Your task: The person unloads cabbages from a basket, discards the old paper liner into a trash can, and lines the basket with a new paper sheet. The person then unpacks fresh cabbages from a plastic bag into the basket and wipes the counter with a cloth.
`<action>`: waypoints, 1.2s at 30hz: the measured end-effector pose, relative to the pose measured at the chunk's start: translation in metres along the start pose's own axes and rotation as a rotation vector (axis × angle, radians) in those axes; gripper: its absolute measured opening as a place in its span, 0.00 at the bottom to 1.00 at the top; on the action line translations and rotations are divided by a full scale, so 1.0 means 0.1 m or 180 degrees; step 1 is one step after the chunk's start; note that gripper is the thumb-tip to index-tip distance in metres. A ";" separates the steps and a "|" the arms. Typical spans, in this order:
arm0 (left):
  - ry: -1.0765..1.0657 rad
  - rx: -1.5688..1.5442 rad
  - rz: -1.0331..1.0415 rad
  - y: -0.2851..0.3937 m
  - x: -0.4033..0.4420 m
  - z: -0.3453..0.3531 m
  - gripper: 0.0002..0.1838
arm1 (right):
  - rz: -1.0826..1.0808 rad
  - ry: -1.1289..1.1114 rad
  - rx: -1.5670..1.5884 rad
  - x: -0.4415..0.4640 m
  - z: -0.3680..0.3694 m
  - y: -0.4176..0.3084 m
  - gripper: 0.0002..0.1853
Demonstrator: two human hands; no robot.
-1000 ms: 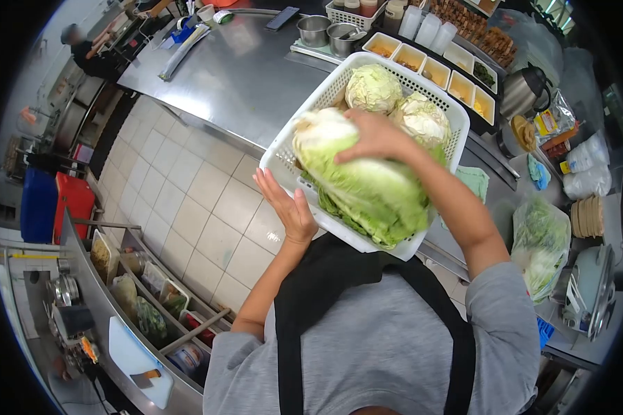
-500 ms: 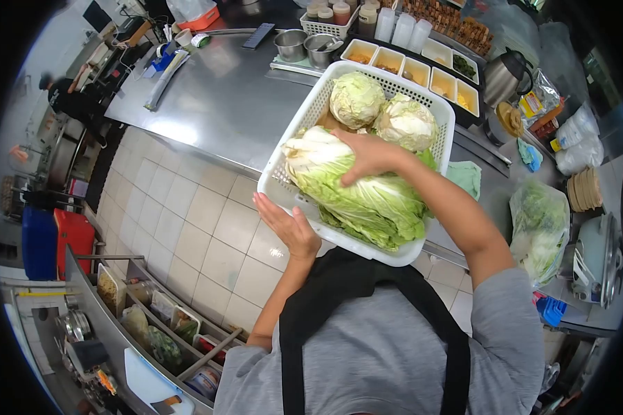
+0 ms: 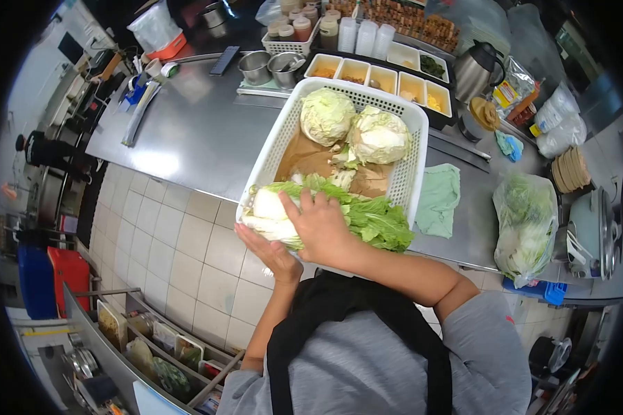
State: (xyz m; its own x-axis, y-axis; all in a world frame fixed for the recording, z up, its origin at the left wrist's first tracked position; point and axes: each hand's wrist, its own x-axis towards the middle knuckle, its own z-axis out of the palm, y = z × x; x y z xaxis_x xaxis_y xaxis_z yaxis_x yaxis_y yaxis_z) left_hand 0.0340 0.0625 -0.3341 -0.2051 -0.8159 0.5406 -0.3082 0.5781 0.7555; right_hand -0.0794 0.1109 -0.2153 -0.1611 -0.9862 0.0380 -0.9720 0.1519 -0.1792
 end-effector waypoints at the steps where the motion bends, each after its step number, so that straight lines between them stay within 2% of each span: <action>1: -0.0085 0.0025 -0.0065 0.00 0.00 -0.02 0.40 | 0.0076 0.0064 0.0058 0.01 0.04 -0.02 0.51; 4: -0.0242 -0.0031 -0.0086 -0.02 0.05 -0.06 0.41 | 0.0128 0.0172 0.0159 0.01 0.03 -0.01 0.51; 6: -0.0277 -0.0953 -0.0403 -0.06 0.04 -0.06 0.41 | 0.0188 0.0216 0.0208 -0.01 0.07 0.00 0.49; 7: 0.0025 -0.1444 -0.0966 0.25 0.15 -0.07 0.41 | 0.0143 0.0450 0.0045 -0.01 0.12 -0.01 0.48; 8: -0.0025 -0.1399 -0.0959 0.37 0.30 -0.13 0.41 | 0.0099 0.0690 -0.0113 0.00 0.16 -0.02 0.48; 10: -0.0013 -0.0204 0.0268 0.47 0.63 -0.28 0.39 | 0.0190 0.0543 0.0149 -0.03 0.16 -0.05 0.48; 11: -0.0056 -0.0168 0.0257 0.58 0.78 -0.32 0.39 | 0.0140 0.0431 0.0187 -0.07 0.11 -0.06 0.48; 12: -0.0937 0.0085 0.0397 0.70 0.93 -0.34 0.38 | 0.0079 0.0314 0.0220 -0.11 0.05 -0.06 0.48; 13: -0.1807 0.0330 0.0531 0.76 1.01 -0.31 0.38 | 0.0019 0.0242 0.0245 -0.16 -0.07 -0.03 0.40; 14: -0.1816 0.0355 0.0520 0.74 1.02 -0.24 0.38 | 0.0011 0.0236 0.0271 -0.22 -0.20 0.06 0.40; 16: -0.2600 0.0471 0.0673 0.70 0.97 -0.11 0.36 | -0.0273 0.0173 0.1316 -0.27 -0.54 0.37 0.26; 17: -0.2529 0.0699 0.0957 0.72 0.96 -0.10 0.34 | 0.0035 0.0358 0.1670 -0.28 -0.63 0.60 0.21; 18: -0.2506 0.0728 0.0944 0.73 0.96 -0.10 0.34 | 0.0341 0.0536 0.2021 -0.27 -0.72 0.86 0.16; 19: -0.2504 0.0763 0.0934 0.74 0.95 -0.11 0.32 | 0.0705 0.0850 0.1909 -0.22 -0.80 1.11 0.13; 21: -0.2476 0.0835 0.0898 0.73 0.91 -0.14 0.31 | 0.1200 0.1516 0.0901 -0.05 -0.49 1.62 0.14; 23: -0.2266 0.0869 0.1297 0.66 0.85 -0.16 0.29 | 0.0853 0.1547 0.0451 0.09 -0.09 2.04 0.17; 27: -0.2037 0.0819 0.1648 0.59 0.81 -0.15 0.31 | 0.0924 0.1548 0.0341 0.20 0.11 2.32 0.18; 33: -0.1945 0.0589 0.1737 0.51 0.79 -0.15 0.30 | 0.1288 0.1403 0.0425 0.27 0.09 2.30 0.21; 36: -0.1986 0.0487 0.1634 0.48 0.79 -0.16 0.30 | 0.1296 0.1673 0.0539 0.28 0.18 2.27 0.22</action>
State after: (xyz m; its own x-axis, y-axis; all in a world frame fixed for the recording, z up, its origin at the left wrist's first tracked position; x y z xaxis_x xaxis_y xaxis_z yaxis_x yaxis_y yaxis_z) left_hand 0.0180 0.0263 -0.2494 -0.8198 -0.3328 0.4660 -0.1494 0.9099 0.3871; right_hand -0.3014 0.1171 -0.2725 -0.6111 -0.6833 0.3995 -0.7832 0.4491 -0.4300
